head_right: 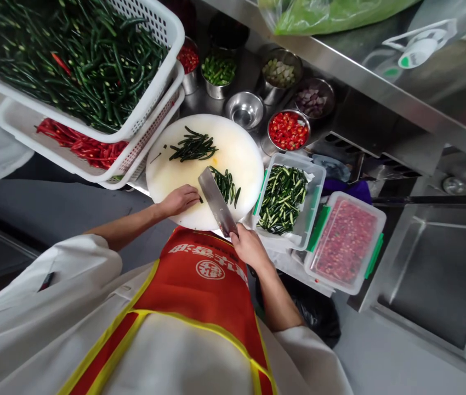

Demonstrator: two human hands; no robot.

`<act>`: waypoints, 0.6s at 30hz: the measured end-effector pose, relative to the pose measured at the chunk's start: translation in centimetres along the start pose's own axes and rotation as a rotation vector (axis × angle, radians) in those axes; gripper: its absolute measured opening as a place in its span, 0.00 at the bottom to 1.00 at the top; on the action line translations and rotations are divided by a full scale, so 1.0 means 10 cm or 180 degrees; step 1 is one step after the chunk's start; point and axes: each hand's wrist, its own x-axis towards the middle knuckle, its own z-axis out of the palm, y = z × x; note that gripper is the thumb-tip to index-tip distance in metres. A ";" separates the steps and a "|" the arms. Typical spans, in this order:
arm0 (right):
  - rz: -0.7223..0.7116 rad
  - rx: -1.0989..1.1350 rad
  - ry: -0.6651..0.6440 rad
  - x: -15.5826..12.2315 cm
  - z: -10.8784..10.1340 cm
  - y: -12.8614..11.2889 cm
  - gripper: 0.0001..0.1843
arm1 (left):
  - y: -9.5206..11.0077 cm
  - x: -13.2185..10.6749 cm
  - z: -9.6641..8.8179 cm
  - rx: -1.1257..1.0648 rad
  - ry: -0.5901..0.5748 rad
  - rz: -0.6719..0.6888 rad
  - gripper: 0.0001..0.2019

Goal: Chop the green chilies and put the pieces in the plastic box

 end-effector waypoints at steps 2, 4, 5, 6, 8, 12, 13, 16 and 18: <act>-0.0087 -0.0048 -0.0078 -0.02 -0.08 -0.02 0.11 | -0.02 0.01 0.01 -0.0008 0.0061 0.0015 0.14; -0.0199 -0.0082 -0.0159 -0.07 -0.17 -0.02 0.11 | -0.03 0.02 0.01 -0.0015 0.0081 0.0053 0.14; -0.0232 -0.0135 -0.0205 -0.10 -0.22 -0.03 0.11 | -0.04 0.03 0.01 -0.0024 0.0099 0.0071 0.14; -0.0254 -0.0207 -0.0258 -0.11 -0.25 -0.03 0.11 | -0.05 0.03 0.02 -0.0039 0.0123 0.0087 0.14; -0.0259 -0.0382 -0.0338 -0.11 -0.27 -0.07 0.10 | -0.07 0.02 0.04 -0.0078 0.0182 0.0112 0.13; -0.0155 -0.0580 -0.0227 0.10 -0.10 -0.25 0.11 | -0.07 -0.01 0.05 -0.0035 0.0175 0.0211 0.14; -0.0134 -0.0569 -0.0154 0.17 -0.05 -0.29 0.11 | -0.07 -0.01 0.04 -0.0007 0.0156 0.0237 0.14; -0.0106 -0.0382 0.0012 0.30 0.06 -0.31 0.12 | -0.07 0.02 -0.03 0.0012 0.0084 0.0300 0.14; -0.0033 -0.0148 0.0132 0.27 0.08 -0.22 0.11 | -0.10 0.12 -0.11 -0.0004 0.0064 0.0269 0.15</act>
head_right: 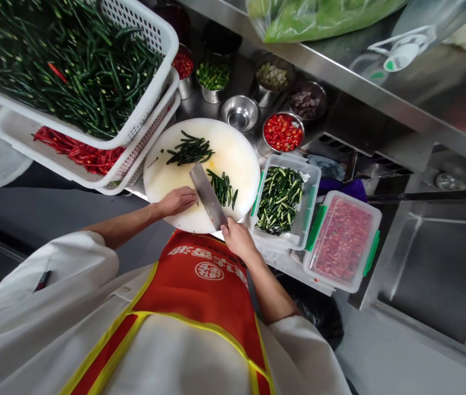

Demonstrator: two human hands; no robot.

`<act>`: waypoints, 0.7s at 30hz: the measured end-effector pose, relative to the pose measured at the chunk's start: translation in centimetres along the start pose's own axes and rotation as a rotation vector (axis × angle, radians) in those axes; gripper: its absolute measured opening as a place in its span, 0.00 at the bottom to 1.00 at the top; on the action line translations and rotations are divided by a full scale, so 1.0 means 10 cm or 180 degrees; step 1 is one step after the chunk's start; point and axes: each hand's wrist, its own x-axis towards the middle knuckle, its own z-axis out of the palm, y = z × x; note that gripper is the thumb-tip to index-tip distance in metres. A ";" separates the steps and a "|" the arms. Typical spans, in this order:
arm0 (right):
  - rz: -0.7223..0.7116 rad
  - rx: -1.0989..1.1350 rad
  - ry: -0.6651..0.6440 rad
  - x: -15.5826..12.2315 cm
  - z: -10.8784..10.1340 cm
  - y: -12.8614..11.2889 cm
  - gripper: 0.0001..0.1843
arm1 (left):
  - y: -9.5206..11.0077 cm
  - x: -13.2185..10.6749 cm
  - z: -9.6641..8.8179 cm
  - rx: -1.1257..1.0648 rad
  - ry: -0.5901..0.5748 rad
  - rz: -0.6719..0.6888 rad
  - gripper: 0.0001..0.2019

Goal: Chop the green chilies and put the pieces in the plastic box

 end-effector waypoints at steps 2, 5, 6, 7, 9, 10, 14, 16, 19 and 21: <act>0.0131 0.0283 0.0100 -0.11 0.00 0.12 0.12 | -0.07 0.18 -0.08 0.0094 0.0090 -0.0224 0.16; 0.0246 0.0562 0.0084 -0.34 0.01 0.27 0.12 | -0.21 0.56 -0.16 0.0486 0.0171 -0.0901 0.16; 0.0230 0.0570 0.0044 -0.41 0.02 0.29 0.13 | -0.25 0.70 -0.17 0.0619 0.0063 -0.1112 0.15; 0.0178 0.0550 -0.0009 -0.47 0.02 0.31 0.12 | -0.28 0.83 -0.17 0.0738 -0.0085 -0.1283 0.14; 0.0026 0.0464 -0.0146 -0.55 0.04 0.31 0.12 | -0.32 1.03 -0.16 0.0909 -0.0354 -0.1530 0.13; -0.0035 0.0418 -0.0214 -0.58 0.05 0.30 0.11 | -0.33 1.10 -0.15 0.0949 -0.0416 -0.1620 0.14; 0.0029 0.0440 -0.0290 -0.55 0.08 0.28 0.11 | -0.34 1.13 -0.12 0.0766 -0.0315 -0.1846 0.16; 0.0193 0.0581 -0.0184 -0.49 0.10 0.30 0.11 | -0.34 1.00 -0.13 0.0613 -0.0306 -0.1935 0.17; 0.0362 0.0777 -0.0027 -0.39 0.09 0.34 0.13 | -0.29 0.70 -0.18 0.0432 -0.0513 -0.2012 0.16; 0.0383 0.0819 0.0024 -0.34 0.06 0.35 0.13 | -0.20 0.48 -0.20 0.0282 -0.0673 -0.1901 0.12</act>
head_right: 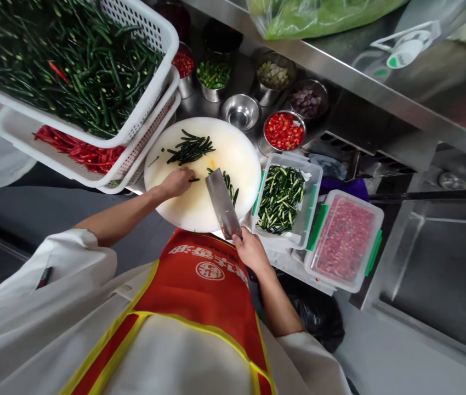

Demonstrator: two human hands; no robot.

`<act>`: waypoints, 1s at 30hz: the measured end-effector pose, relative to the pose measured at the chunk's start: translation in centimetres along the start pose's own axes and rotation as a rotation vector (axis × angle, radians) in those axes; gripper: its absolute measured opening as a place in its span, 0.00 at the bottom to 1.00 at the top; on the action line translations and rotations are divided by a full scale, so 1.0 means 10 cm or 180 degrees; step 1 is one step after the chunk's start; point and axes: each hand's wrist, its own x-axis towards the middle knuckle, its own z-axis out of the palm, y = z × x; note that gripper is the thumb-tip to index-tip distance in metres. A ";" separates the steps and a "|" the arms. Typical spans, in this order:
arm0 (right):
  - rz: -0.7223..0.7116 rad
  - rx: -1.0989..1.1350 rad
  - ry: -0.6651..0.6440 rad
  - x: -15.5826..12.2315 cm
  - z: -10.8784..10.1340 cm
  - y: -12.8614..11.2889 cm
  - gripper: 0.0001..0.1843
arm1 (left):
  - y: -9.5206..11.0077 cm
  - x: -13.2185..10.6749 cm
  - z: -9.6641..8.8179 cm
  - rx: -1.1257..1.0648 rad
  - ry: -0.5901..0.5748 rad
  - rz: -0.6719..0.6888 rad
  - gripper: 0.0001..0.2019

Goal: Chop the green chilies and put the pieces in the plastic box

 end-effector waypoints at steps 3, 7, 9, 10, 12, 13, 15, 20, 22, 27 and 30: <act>-0.0035 -0.0079 -0.0027 0.05 -0.07 -0.07 0.12 | -0.01 -0.32 0.06 -0.0163 -0.0071 0.0461 0.08; -0.0203 -0.0395 -0.0189 0.08 -0.17 -0.25 0.11 | 0.05 -0.56 0.19 -0.0291 0.0011 0.1150 0.10; -0.0347 -0.0569 -0.0312 0.07 -0.22 -0.33 0.10 | 0.05 -0.59 0.25 -0.0351 0.0147 0.1276 0.11; -0.0402 -0.0630 -0.0380 0.06 -0.25 -0.36 0.10 | 0.05 -0.60 0.28 -0.0378 0.0223 0.1298 0.12; -0.0441 -0.0701 -0.0509 0.02 -0.33 -0.38 0.10 | 0.03 -0.60 0.32 -0.0419 0.0337 0.1345 0.12; -0.0437 -0.0725 -0.0569 -0.01 -0.37 -0.37 0.10 | 0.02 -0.60 0.33 -0.0438 0.0372 0.1374 0.12; -0.0425 -0.0760 -0.0648 -0.06 -0.45 -0.33 0.10 | 0.01 -0.60 0.36 -0.0481 0.0407 0.1418 0.12; -0.0449 -0.0888 -0.0673 -0.02 -0.38 -0.32 0.10 | -0.02 -0.61 0.41 -0.0594 0.0470 0.1433 0.12; -0.0413 -0.0988 -0.0569 0.08 -0.21 -0.37 0.11 | -0.03 -0.62 0.43 -0.0575 0.0507 0.1428 0.12; -0.0355 -0.0786 -0.0223 0.32 0.09 -0.42 0.12 | -0.02 -0.61 0.38 -0.0424 0.0416 0.1512 0.12; -0.0221 -0.0417 -0.0048 0.28 0.06 -0.32 0.13 | 0.01 -0.48 0.24 -0.0421 0.0356 0.1527 0.13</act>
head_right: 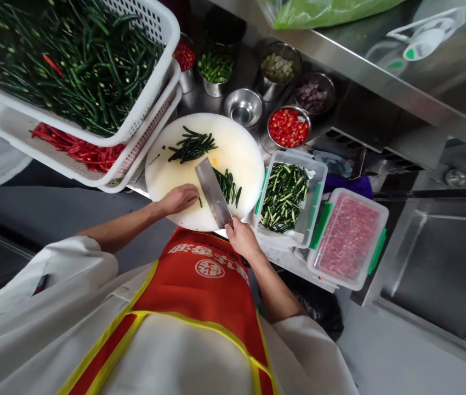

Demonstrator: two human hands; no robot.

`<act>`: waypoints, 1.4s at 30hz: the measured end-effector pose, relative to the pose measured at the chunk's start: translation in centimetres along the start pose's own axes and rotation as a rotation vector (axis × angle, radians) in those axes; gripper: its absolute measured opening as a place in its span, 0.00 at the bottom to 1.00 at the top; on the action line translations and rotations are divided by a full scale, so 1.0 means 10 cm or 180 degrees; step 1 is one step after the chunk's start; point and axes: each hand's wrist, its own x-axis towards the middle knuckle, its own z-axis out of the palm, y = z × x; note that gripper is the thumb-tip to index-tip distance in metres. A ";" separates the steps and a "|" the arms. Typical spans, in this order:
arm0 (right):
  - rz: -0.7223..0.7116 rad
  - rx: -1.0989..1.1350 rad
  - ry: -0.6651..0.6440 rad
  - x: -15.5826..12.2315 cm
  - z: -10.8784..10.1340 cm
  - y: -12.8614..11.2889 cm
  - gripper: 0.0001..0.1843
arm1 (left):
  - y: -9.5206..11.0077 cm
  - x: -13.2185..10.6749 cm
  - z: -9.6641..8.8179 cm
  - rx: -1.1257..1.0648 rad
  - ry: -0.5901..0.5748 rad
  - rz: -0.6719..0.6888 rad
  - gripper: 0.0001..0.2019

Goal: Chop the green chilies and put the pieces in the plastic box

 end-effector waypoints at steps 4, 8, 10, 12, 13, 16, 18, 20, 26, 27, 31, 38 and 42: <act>0.0039 0.0204 -0.0014 -0.23 -0.10 0.14 0.14 | -0.21 0.38 -0.22 0.0238 0.0627 -0.0853 0.10; -0.0303 0.0002 -0.0289 -0.37 -0.08 0.15 0.12 | -0.47 0.70 -0.38 0.0541 0.0897 -0.1644 0.08; -0.0395 -0.0061 -0.0351 -0.37 -0.04 0.14 0.12 | -0.52 0.76 -0.43 0.0538 0.0731 -0.1775 0.07; -0.0362 -0.0026 -0.0282 -0.33 0.00 0.14 0.11 | -0.49 0.74 -0.46 0.0432 0.0636 -0.1802 0.07; -0.0311 0.0026 -0.0215 -0.31 0.01 0.15 0.11 | -0.44 0.71 -0.47 0.0335 0.0660 -0.1788 0.07; -0.0035 0.0222 -0.0014 -0.25 0.00 0.19 0.11 | -0.25 0.52 -0.45 -0.0234 0.0863 -0.1660 0.07; 0.0126 0.0291 0.0081 -0.23 -0.04 0.21 0.11 | -0.12 0.34 -0.36 -0.0737 0.0768 -0.1469 0.07; 0.0156 0.0260 0.0125 -0.22 -0.09 0.21 0.11 | -0.03 0.16 -0.23 -0.1009 0.0437 -0.1148 0.06; -0.0128 -0.0461 -0.0005 -0.21 -0.17 0.11 0.10 | 0.03 -0.19 0.08 0.0014 0.0145 -0.0212 0.11; -0.0163 -0.0570 -0.0039 -0.22 -0.17 0.08 0.10 | 0.03 -0.21 0.10 0.0139 0.0201 -0.0157 0.11; -0.0260 -0.0689 -0.0182 -0.24 -0.21 -0.01 0.10 | 0.05 -0.23 0.16 0.0173 0.0305 0.0029 0.12; -0.0402 -0.0802 -0.0463 -0.36 -0.46 -0.01 0.09 | 0.04 -0.28 0.28 0.0095 0.0531 0.0121 0.13; -0.0509 -0.0961 -0.0579 -0.28 -0.46 -0.03 0.10 | 0.03 -0.31 0.31 0.0043 0.0553 0.0123 0.13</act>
